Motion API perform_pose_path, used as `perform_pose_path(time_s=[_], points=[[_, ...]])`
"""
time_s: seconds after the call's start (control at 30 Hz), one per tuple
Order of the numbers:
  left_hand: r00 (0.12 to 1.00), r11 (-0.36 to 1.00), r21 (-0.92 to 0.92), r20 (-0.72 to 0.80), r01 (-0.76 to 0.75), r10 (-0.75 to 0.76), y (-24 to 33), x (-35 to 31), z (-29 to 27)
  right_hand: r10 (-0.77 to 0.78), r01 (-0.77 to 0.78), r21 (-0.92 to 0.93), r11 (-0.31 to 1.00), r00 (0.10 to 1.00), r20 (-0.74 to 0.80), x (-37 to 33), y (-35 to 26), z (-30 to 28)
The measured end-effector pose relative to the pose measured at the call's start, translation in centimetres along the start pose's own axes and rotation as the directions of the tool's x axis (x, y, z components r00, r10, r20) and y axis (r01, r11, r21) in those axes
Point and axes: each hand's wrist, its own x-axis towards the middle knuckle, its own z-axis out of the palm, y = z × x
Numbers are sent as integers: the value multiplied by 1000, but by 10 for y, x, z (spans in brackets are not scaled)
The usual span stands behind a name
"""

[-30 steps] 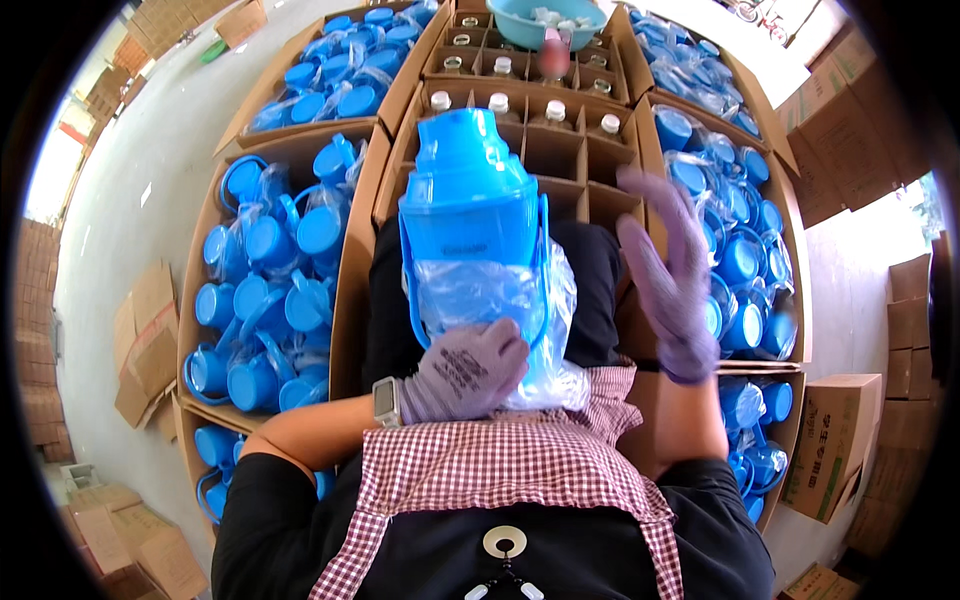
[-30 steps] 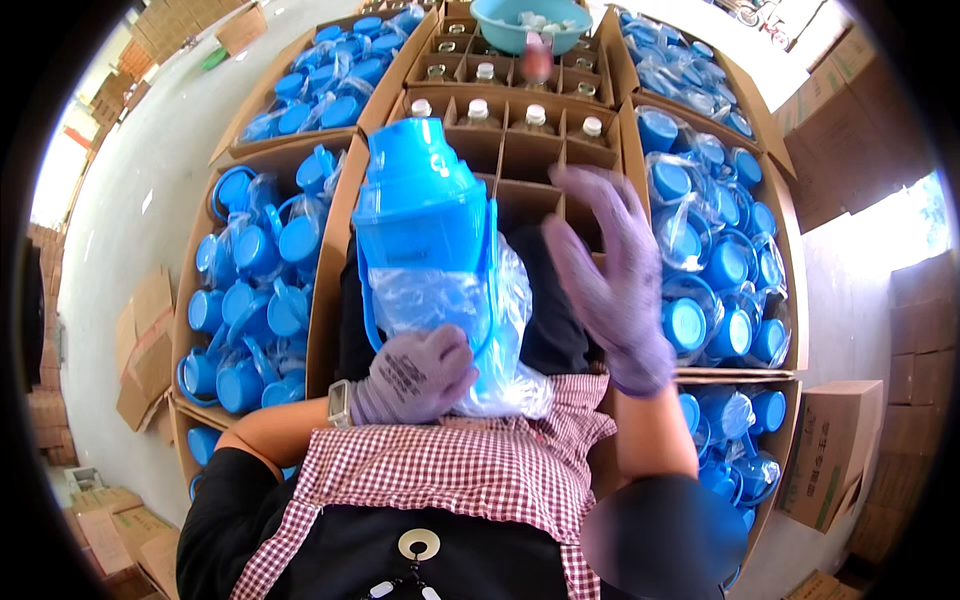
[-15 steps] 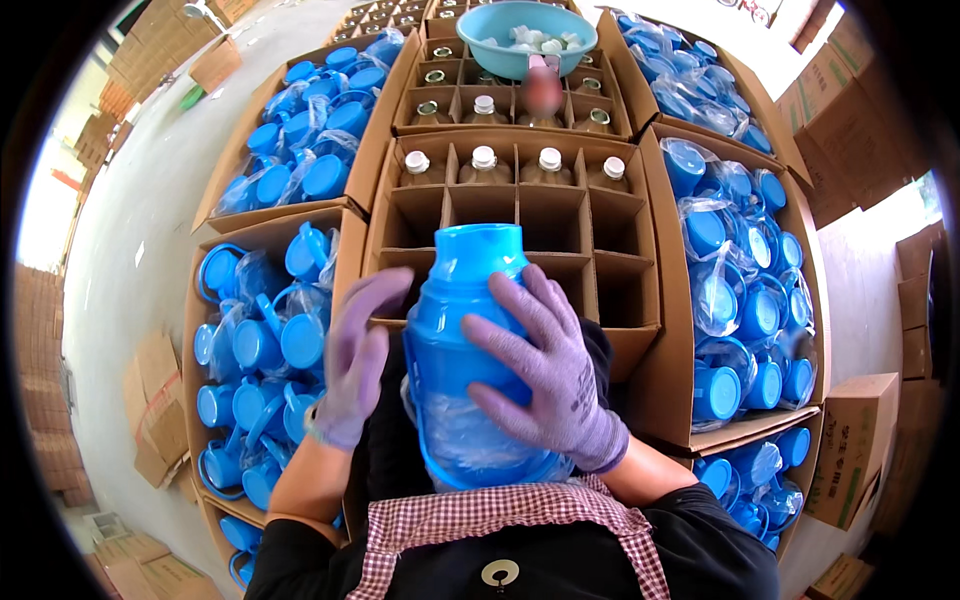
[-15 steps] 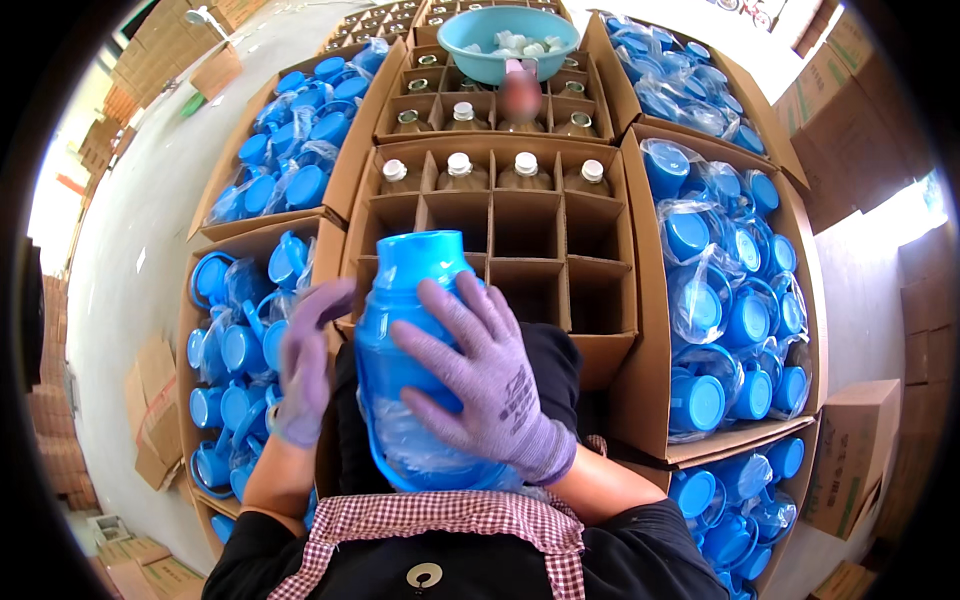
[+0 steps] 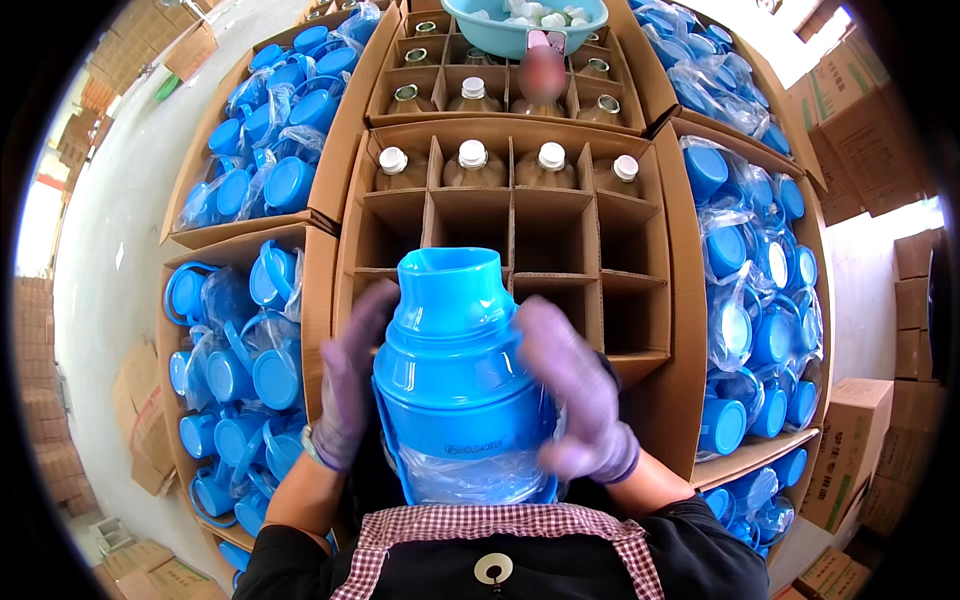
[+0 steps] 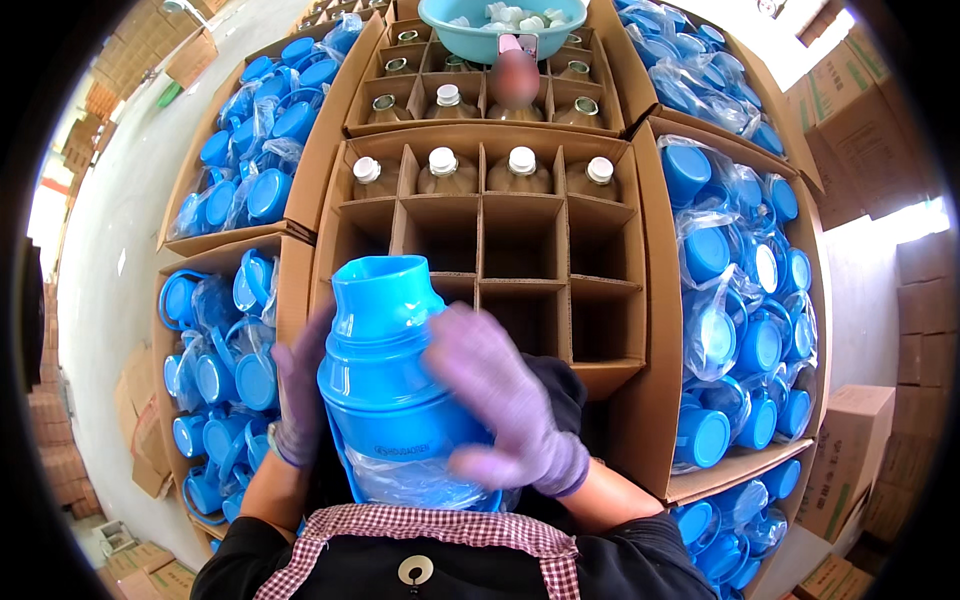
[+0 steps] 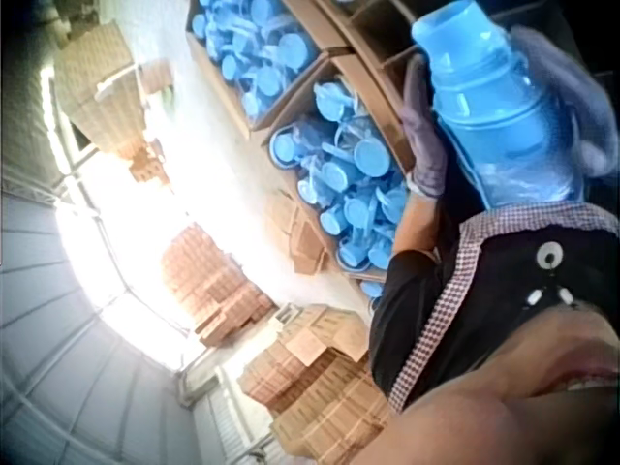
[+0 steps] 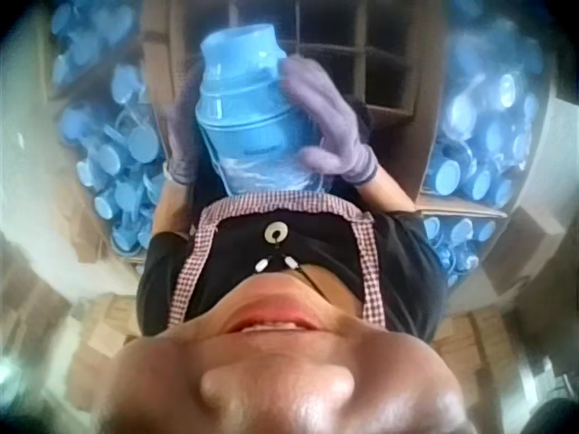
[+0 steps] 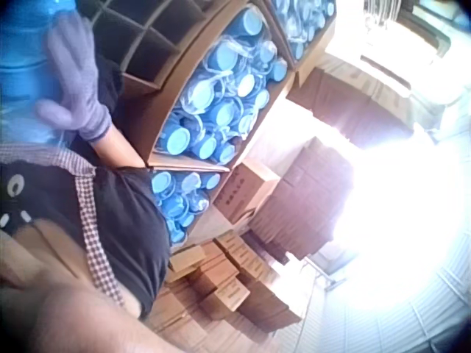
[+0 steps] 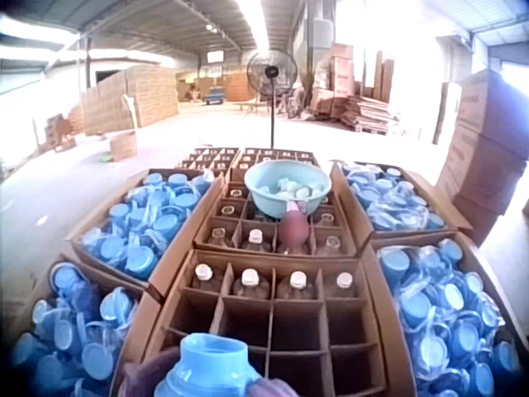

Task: The person is inserting metal flasks into blue plastic thermos housings and placing the assembled units into slots within cardboard boxes.

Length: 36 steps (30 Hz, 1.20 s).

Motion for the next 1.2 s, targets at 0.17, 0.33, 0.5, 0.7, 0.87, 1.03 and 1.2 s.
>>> perform_pose_path(time_s=[0.17,0.33,0.5,0.7,0.87,1.03,1.2], points=[[827,746,592,224,306,-516,35,-6,-14,637,-641,-35,767,754,159,-34,64,-26],[998,995,-81,2,-58,58,9,-5,-3,-47,46,44,998,999,19,-7,8,5],[946,899,-350,-92,261,-311,-1,-40,-10,360,-355,92,930,932,-34,-14,18,-10],[862,910,153,291,386,-415,20,-44,-21,650,-661,13,750,741,167,-20,42,-6],[998,987,-164,-57,-2,-7,2,-21,-2,62,-61,-9,998,993,101,-17,11,6],[982,981,-46,27,186,-185,6,-20,-2,399,-396,-49,917,913,91,-21,34,-11],[973,977,0,-92,-213,212,-4,-22,6,334,-331,-49,943,923,194,-36,31,-7]])
